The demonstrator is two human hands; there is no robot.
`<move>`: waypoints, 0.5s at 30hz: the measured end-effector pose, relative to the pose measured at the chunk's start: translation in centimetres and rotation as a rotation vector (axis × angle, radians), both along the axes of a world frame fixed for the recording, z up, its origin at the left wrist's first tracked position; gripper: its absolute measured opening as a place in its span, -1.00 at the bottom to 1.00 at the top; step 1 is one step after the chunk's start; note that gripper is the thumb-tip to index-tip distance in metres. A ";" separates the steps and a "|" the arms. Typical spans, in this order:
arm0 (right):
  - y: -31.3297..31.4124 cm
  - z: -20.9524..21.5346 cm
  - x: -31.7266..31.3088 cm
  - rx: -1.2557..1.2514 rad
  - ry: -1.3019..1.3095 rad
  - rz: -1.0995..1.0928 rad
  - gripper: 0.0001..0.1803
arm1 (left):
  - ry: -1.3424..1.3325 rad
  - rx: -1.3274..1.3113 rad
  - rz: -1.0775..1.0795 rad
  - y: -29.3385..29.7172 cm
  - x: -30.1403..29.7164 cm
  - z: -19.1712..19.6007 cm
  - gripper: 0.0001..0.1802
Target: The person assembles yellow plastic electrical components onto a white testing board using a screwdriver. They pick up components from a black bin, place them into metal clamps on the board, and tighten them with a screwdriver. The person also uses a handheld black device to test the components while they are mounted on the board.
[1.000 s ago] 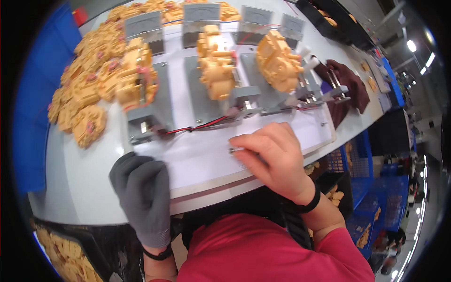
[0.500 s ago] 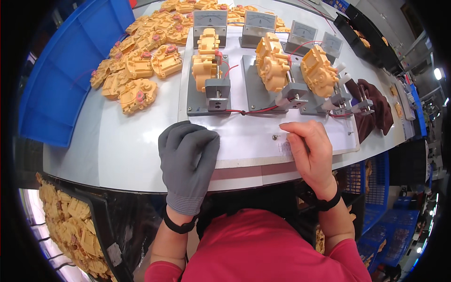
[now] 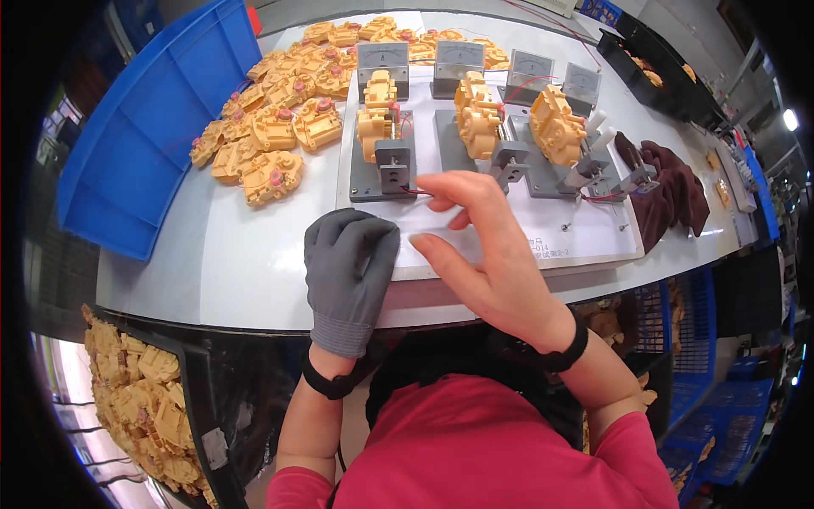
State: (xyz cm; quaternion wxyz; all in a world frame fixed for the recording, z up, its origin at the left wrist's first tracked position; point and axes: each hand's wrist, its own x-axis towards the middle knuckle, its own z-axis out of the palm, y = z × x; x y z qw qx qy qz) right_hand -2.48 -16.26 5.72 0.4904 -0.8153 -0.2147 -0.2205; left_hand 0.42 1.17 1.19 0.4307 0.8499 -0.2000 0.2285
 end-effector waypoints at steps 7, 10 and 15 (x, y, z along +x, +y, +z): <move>2.3 -1.4 1.5 0.248 0.101 0.013 -0.49 | -0.008 -0.006 -0.007 0.1 0.0 0.1 -0.84; 2.3 -1.6 1.7 0.239 0.121 -0.001 -0.48 | 0.001 -0.005 -0.006 0.0 0.1 0.0 -0.84; 2.4 -1.8 1.8 0.264 0.103 -0.005 -0.53 | 0.363 -0.185 -0.167 2.1 1.8 1.6 -0.76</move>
